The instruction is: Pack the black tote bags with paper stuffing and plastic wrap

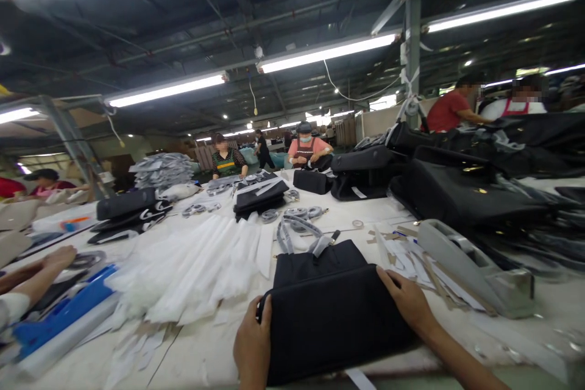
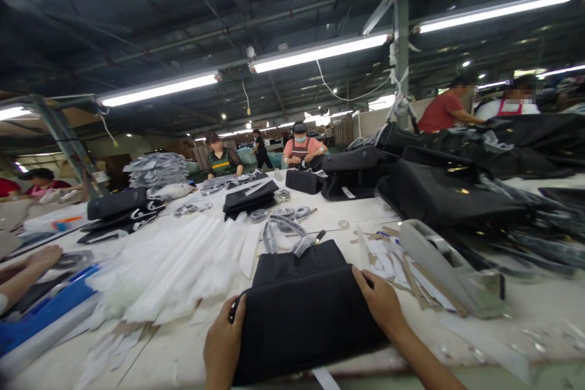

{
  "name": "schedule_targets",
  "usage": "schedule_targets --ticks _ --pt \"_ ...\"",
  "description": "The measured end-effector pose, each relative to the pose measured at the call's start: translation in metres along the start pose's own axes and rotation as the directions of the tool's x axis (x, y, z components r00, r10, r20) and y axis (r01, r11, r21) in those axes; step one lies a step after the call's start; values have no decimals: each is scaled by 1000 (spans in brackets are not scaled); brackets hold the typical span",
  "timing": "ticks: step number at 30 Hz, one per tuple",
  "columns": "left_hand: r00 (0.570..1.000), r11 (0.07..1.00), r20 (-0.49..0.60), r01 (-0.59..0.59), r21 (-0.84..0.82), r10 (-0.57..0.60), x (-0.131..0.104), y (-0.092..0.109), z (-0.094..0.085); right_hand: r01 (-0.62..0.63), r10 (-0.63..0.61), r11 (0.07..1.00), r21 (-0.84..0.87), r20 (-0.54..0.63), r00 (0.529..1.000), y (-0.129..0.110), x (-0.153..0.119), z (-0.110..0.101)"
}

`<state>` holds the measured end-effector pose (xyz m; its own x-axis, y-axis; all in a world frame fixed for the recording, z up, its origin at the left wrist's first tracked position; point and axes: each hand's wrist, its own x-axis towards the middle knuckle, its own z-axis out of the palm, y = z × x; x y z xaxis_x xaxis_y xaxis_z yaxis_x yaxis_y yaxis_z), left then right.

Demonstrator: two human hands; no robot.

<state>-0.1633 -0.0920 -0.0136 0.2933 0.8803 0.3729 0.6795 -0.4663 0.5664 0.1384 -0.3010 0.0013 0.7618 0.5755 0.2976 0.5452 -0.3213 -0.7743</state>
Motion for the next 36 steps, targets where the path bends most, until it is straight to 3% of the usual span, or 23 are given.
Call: schedule_targets --ticks 4,12,18,28,36 --pt "998 997 27 50 -58 -48 0 0 -1 9 -9 1000 -13 9 1000 -3 1 0" --pt "998 998 45 40 -46 -38 2 1 -3 28 -30 999 -45 -39 999 1 2 5" --pt "999 998 -7 -51 -34 51 1 -1 -3 46 -48 998 -39 -47 998 2 3 6" --pt "999 995 -9 32 -90 -33 -3 2 -6 58 -59 997 -43 -36 998 3 -1 3" --pt "1000 993 -10 7 -121 -8 -1 -1 -4 48 -47 999 25 -49 998 7 1 7"
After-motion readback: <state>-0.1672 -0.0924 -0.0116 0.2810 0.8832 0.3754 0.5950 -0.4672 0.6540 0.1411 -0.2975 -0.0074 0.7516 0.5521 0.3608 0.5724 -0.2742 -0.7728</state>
